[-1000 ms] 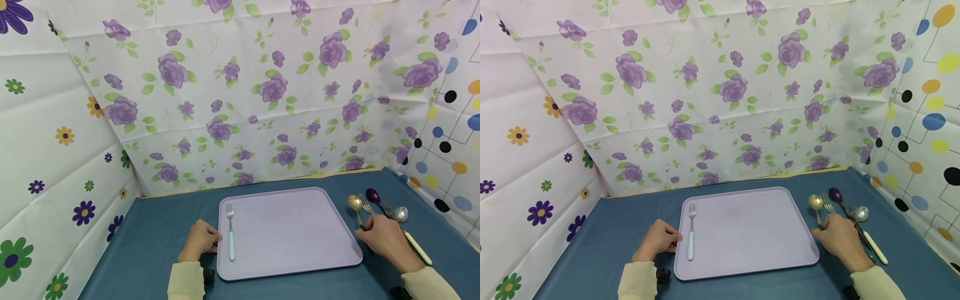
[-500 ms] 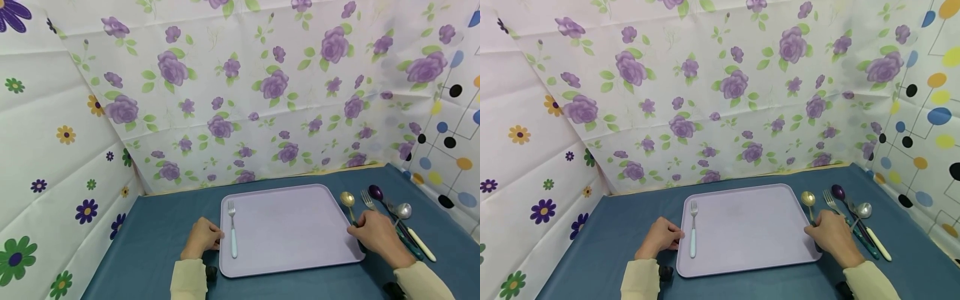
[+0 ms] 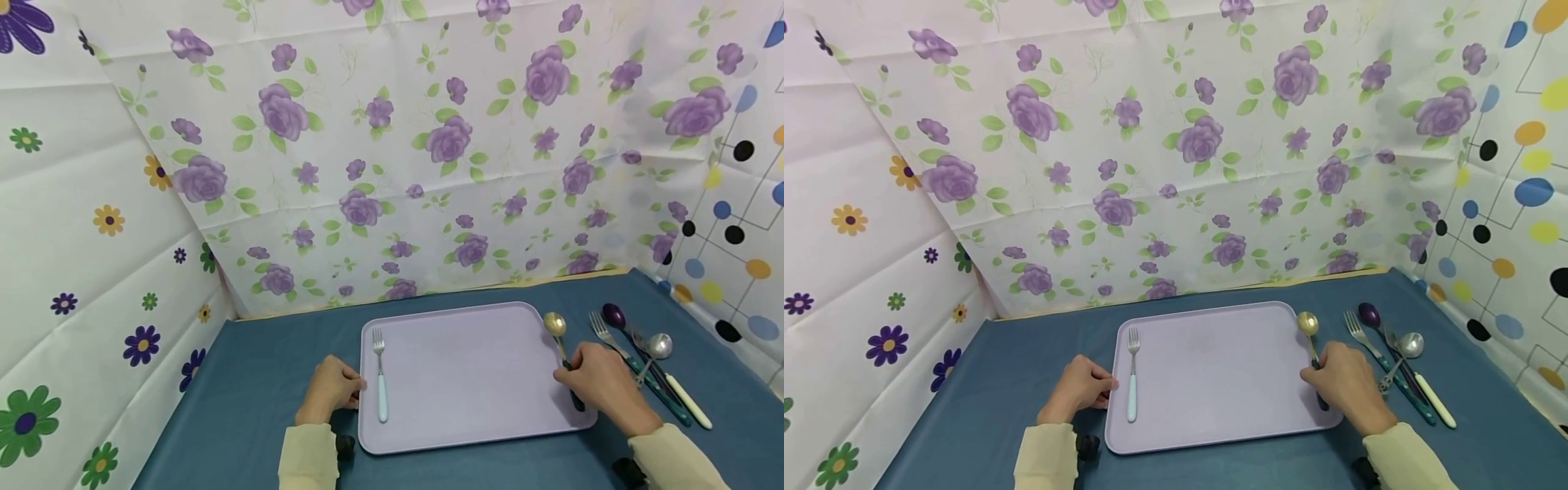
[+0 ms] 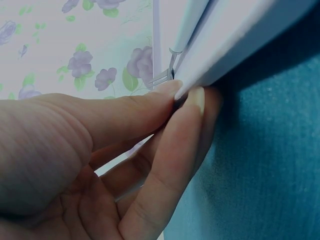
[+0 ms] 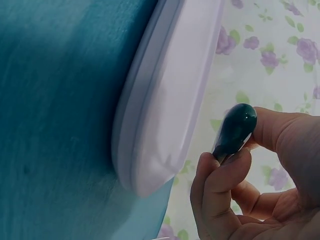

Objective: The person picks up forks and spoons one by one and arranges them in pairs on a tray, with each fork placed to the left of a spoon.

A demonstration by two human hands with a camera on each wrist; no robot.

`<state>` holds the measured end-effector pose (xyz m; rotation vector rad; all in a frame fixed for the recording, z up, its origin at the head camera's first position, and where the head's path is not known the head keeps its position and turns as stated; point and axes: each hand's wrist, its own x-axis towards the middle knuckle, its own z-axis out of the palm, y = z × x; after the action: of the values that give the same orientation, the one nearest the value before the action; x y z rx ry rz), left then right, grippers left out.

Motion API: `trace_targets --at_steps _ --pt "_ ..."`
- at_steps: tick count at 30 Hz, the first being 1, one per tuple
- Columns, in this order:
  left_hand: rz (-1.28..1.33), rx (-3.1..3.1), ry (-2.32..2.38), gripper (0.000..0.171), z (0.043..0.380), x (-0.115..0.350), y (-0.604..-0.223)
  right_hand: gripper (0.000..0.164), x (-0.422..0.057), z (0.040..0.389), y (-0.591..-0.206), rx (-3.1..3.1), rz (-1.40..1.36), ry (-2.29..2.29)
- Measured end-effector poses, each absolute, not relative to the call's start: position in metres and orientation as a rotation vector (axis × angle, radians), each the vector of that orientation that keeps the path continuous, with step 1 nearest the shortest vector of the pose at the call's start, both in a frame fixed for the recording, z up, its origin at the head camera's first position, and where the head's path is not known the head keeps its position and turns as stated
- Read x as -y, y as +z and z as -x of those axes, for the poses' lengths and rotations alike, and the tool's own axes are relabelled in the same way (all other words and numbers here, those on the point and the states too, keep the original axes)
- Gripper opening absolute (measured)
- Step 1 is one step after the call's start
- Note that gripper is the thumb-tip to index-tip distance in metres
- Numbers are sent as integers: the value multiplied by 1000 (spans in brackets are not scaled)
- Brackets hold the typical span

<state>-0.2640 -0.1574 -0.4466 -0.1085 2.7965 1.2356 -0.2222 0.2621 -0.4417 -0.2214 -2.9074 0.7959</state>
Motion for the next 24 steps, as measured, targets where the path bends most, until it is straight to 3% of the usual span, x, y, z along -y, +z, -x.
trace_targets --at_steps 24 --pt "115 -2778 1229 4 265 157 -446 24 -240 229 -440 2878 174 827"
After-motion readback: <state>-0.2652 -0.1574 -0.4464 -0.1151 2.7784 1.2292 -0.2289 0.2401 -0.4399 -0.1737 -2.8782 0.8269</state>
